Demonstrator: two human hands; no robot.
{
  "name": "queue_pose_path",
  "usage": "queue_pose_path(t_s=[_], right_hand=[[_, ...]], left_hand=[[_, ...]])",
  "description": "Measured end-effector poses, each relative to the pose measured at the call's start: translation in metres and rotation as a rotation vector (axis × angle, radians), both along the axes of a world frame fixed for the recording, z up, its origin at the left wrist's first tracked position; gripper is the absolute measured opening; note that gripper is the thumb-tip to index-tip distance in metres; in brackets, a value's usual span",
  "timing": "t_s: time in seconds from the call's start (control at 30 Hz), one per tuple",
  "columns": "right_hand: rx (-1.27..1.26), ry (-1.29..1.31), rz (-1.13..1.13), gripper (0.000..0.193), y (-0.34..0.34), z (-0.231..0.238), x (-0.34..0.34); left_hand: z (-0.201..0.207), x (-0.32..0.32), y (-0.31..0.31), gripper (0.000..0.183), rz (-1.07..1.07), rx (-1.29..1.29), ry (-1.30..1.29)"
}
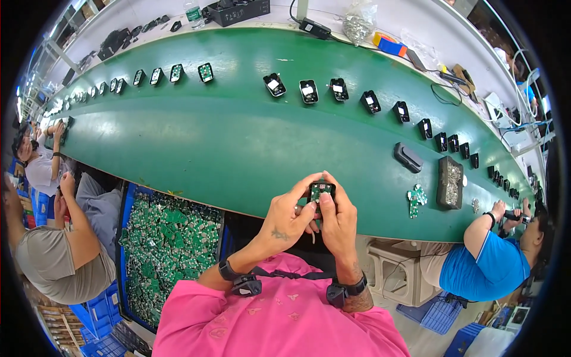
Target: The person picks up a circuit board from a bin, fits it into a black plastic housing, and presses it into place by hand. After assembling the unit, the person places it onto the green conveyor belt and reaches back into the bin for another circuit board.
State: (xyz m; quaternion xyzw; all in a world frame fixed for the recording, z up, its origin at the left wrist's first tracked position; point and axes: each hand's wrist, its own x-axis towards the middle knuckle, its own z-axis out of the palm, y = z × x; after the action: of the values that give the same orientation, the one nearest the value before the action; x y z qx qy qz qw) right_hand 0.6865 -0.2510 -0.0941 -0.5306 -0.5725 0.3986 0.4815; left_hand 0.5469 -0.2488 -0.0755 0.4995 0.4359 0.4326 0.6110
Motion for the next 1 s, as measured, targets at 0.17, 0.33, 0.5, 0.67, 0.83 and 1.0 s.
queue_pose_path(t_s=[0.17, 0.33, 0.5, 0.67, 0.83, 1.0], right_hand=[[-0.057, 0.203, -0.029, 0.037, 0.006, -0.015, -0.014], [-0.124, -0.008, 0.047, 0.039, 0.056, -0.026, -0.036], [0.033, -0.191, -0.013, 0.025, 0.063, -0.058, -0.049], [0.201, -0.292, -0.022, 0.02, 0.046, -0.074, -0.037], [0.182, -0.318, -0.343, 0.011, 0.022, -0.073, 0.04], [0.029, -0.644, -0.884, 0.022, 0.007, -0.091, 0.185]], left_hand=[[-0.008, -0.004, 0.005, 0.05, 0.093, 0.139, 0.117], [-0.044, -0.038, 0.062, 0.049, 0.07, 0.195, 0.16], [-0.074, -0.127, 0.217, 0.046, 0.437, 0.088, 0.083], [-0.082, -0.137, 0.305, 0.04, 0.556, 0.174, 0.436], [-0.075, -0.134, 0.297, 0.075, 0.551, 0.487, 0.924], [-0.068, -0.093, 0.268, 0.101, 0.253, 0.624, 1.084]])
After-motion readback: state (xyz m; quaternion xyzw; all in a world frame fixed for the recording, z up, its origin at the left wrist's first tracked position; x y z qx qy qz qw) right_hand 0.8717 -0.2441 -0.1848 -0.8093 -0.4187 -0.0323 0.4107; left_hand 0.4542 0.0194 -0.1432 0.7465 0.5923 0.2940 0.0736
